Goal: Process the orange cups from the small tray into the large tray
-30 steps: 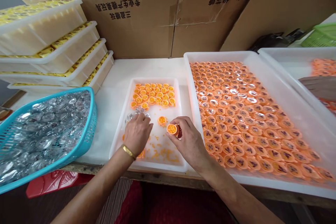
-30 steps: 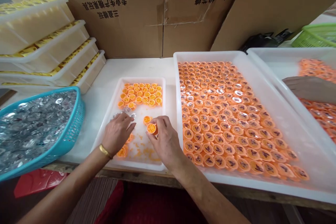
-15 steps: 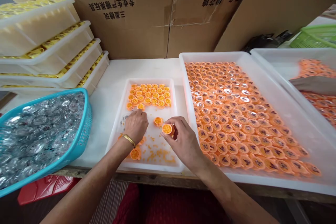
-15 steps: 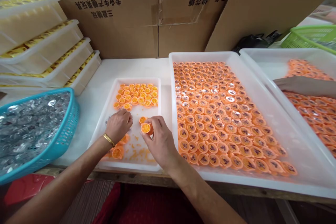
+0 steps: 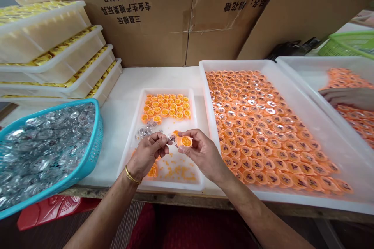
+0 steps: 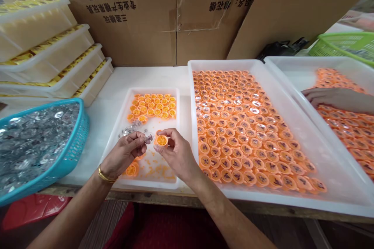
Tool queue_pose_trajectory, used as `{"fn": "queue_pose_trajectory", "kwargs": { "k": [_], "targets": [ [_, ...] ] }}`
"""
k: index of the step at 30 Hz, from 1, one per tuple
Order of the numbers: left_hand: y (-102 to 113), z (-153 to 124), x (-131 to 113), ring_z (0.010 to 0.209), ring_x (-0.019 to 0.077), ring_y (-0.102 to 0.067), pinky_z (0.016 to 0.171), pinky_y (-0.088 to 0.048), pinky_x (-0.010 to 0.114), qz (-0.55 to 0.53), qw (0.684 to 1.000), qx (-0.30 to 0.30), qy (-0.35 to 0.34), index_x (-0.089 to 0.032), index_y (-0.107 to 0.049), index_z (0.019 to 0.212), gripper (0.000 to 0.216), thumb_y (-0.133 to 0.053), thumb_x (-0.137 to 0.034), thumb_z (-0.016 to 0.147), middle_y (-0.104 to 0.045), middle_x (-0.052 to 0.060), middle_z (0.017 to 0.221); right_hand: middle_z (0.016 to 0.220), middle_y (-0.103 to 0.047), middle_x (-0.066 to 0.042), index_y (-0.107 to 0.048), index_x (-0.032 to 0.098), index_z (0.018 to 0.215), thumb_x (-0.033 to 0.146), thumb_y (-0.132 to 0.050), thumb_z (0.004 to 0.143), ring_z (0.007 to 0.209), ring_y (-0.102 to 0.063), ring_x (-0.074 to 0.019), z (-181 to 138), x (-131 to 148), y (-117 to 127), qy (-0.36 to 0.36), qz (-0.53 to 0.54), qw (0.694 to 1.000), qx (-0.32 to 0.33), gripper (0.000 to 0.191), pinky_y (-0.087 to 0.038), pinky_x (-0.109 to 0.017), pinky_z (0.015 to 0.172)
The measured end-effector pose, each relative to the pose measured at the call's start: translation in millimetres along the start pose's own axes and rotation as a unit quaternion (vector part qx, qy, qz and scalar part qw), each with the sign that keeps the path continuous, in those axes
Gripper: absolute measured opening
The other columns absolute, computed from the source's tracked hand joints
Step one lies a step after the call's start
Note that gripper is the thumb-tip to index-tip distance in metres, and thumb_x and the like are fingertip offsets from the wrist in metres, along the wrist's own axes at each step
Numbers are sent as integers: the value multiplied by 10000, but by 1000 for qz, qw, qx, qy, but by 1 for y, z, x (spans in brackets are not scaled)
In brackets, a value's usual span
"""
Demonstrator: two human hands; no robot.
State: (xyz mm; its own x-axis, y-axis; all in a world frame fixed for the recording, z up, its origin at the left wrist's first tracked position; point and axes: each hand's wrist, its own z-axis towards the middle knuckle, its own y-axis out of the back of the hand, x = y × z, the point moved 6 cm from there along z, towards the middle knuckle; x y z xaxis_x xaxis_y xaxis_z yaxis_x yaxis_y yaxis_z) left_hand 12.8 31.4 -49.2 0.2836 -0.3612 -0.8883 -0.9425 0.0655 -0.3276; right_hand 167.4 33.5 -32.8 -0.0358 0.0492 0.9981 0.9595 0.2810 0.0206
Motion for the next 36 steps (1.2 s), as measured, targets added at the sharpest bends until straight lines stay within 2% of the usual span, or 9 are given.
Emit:
{"fn": "queue_pose_trajectory", "kwargs": {
  "k": [5, 10, 14, 17, 21, 24, 28, 33, 36],
  "targets": [
    [-5, -6, 5, 558, 76, -574, 521, -417, 176, 22, 999, -24, -12, -127, -591, 759, 174, -662, -283, 783, -641, 21, 671, 1009, -641, -42, -541, 207, 1011, 284, -661, 786, 991, -603, -170, -2, 1, -3, 16, 8, 1000, 18, 266, -490, -309, 844],
    [-8, -14, 2, 676, 136, -649, 591, -508, 244, 47, 995, -73, -45, -170, -567, 962, 231, -659, -253, 767, -653, 16, 829, 1081, -631, -58, -543, 212, 1005, 293, -648, 788, 1012, -596, -180, -3, 0, -4, 11, -29, 999, 22, 255, -496, -307, 824],
    [-12, -19, -3, 682, 134, -650, 630, -535, 276, 94, 989, -93, -63, -151, -611, 922, 171, -591, -274, 805, -647, 33, 887, 1064, -635, -57, -551, 211, 1001, 293, -645, 779, 981, -597, -182, -3, -1, -4, 7, -51, 998, 20, 254, -500, -307, 802],
    [-10, -20, 1, 628, 127, -651, 629, -526, 276, 101, 988, -108, -50, -146, -629, 942, 211, -547, -312, 841, -666, 34, 842, 1056, -634, -55, -550, 208, 1006, 291, -646, 777, 949, -596, -173, -3, -1, -5, 7, -51, 998, 22, 262, -498, -298, 784],
    [-6, -17, 7, 608, 125, -643, 625, -521, 252, 43, 991, -118, -41, -128, -655, 859, 199, -680, -298, 759, -659, 11, 698, 1028, -630, -44, -554, 211, 1014, 294, -653, 774, 894, -593, -154, -4, -1, -6, 14, -52, 998, 32, 273, -492, -282, 759],
    [-3, -17, 8, 644, 119, -640, 607, -511, 219, -66, 992, -103, -31, -129, -671, 822, 175, -729, -254, 714, -650, 7, 700, 904, -623, -16, -562, 212, 1023, 295, -649, 776, 755, -577, -129, -4, 0, -4, 8, -76, 997, 18, 275, -483, -261, 670],
    [-1, -19, 7, 654, 100, -617, 583, -483, 186, -156, 985, -69, -6, -138, -690, 908, 208, -726, -239, 730, -644, 19, 728, 658, -539, 44, -565, 211, 1031, 268, -638, 773, 573, -517, -110, -6, -1, -4, -18, -103, 994, 5, 275, -454, -244, 551],
    [-6, -22, 6, 628, 69, -568, 585, -458, 170, -192, 981, -28, -6, -139, -687, 959, 192, -679, -206, 779, -617, 14, 754, 784, -599, 4, -578, 213, 1057, 221, -642, 748, 606, -525, -115, -5, 3, -2, 16, -136, 990, -28, 315, -468, -254, 567],
    [-10, -22, 6, 613, 62, -551, 574, -445, 166, -195, 981, -12, -7, -136, -685, 976, 196, -660, -206, 794, -603, 8, 760, 765, -599, 2, -578, 213, 1069, 219, -627, 763, 634, -549, -127, -5, 0, -2, 19, -138, 990, -29, 310, -486, -265, 601]
  ]
}}
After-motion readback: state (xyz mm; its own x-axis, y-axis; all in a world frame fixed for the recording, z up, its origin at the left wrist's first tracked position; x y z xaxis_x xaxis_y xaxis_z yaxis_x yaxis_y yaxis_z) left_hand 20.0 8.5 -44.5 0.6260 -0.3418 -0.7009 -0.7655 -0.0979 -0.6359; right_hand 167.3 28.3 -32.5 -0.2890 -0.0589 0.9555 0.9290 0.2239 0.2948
